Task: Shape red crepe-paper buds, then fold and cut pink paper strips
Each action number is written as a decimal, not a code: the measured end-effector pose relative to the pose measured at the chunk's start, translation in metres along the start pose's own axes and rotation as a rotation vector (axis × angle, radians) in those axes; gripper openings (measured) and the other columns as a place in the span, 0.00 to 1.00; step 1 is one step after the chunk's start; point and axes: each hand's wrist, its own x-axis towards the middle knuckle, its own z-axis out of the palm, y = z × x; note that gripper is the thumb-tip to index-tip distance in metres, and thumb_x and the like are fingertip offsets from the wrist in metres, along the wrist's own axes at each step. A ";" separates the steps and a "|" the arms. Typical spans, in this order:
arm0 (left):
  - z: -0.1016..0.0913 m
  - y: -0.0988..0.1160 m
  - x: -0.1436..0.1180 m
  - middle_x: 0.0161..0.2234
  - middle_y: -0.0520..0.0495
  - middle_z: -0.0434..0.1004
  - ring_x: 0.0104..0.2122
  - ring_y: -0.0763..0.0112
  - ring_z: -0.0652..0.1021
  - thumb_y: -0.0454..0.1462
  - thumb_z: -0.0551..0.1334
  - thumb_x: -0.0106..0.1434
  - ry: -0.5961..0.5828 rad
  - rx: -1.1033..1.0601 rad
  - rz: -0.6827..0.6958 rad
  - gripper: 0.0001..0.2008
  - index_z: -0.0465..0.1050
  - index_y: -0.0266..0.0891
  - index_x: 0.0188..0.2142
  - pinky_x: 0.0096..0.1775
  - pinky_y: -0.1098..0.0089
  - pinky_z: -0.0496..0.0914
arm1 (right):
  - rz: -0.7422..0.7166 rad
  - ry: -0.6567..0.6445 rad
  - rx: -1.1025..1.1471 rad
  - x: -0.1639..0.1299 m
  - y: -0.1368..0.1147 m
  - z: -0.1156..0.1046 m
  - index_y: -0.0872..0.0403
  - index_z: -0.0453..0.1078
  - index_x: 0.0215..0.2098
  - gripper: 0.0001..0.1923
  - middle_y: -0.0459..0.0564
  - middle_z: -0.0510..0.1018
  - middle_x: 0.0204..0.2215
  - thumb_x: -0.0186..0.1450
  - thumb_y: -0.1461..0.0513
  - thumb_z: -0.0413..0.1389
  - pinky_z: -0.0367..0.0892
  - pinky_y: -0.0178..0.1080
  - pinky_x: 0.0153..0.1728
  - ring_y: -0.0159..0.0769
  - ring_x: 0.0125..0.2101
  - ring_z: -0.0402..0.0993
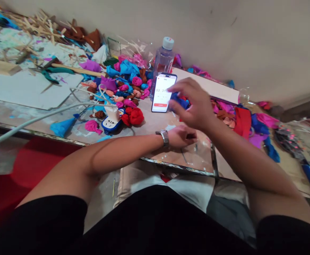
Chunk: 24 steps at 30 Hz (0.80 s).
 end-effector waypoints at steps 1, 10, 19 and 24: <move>0.000 -0.001 0.002 0.40 0.45 0.82 0.37 0.67 0.80 0.41 0.66 0.73 -0.047 0.035 0.012 0.10 0.81 0.35 0.44 0.42 0.65 0.75 | 0.046 0.057 -0.024 -0.010 0.012 -0.017 0.46 0.77 0.55 0.14 0.54 0.80 0.51 0.74 0.54 0.60 0.74 0.55 0.54 0.50 0.49 0.77; -0.005 -0.002 0.004 0.31 0.47 0.80 0.30 0.70 0.74 0.46 0.63 0.71 -0.097 0.117 0.029 0.15 0.81 0.36 0.37 0.33 0.68 0.62 | 0.413 0.092 -0.515 -0.128 0.113 -0.108 0.53 0.81 0.46 0.17 0.59 0.84 0.45 0.75 0.50 0.55 0.74 0.56 0.53 0.52 0.50 0.80; -0.004 -0.002 0.003 0.30 0.48 0.80 0.29 0.70 0.74 0.45 0.61 0.71 -0.081 0.119 0.035 0.15 0.80 0.37 0.37 0.34 0.68 0.64 | 0.572 -0.075 -0.496 -0.168 0.147 -0.095 0.49 0.82 0.42 0.12 0.57 0.85 0.45 0.70 0.59 0.55 0.75 0.59 0.54 0.56 0.49 0.81; -0.004 -0.002 0.002 0.30 0.48 0.79 0.29 0.71 0.73 0.46 0.61 0.71 -0.077 0.134 0.027 0.15 0.80 0.37 0.37 0.34 0.68 0.65 | 0.505 -0.138 -0.513 -0.135 0.173 -0.074 0.48 0.78 0.57 0.20 0.56 0.78 0.64 0.74 0.60 0.49 0.62 0.67 0.68 0.60 0.64 0.69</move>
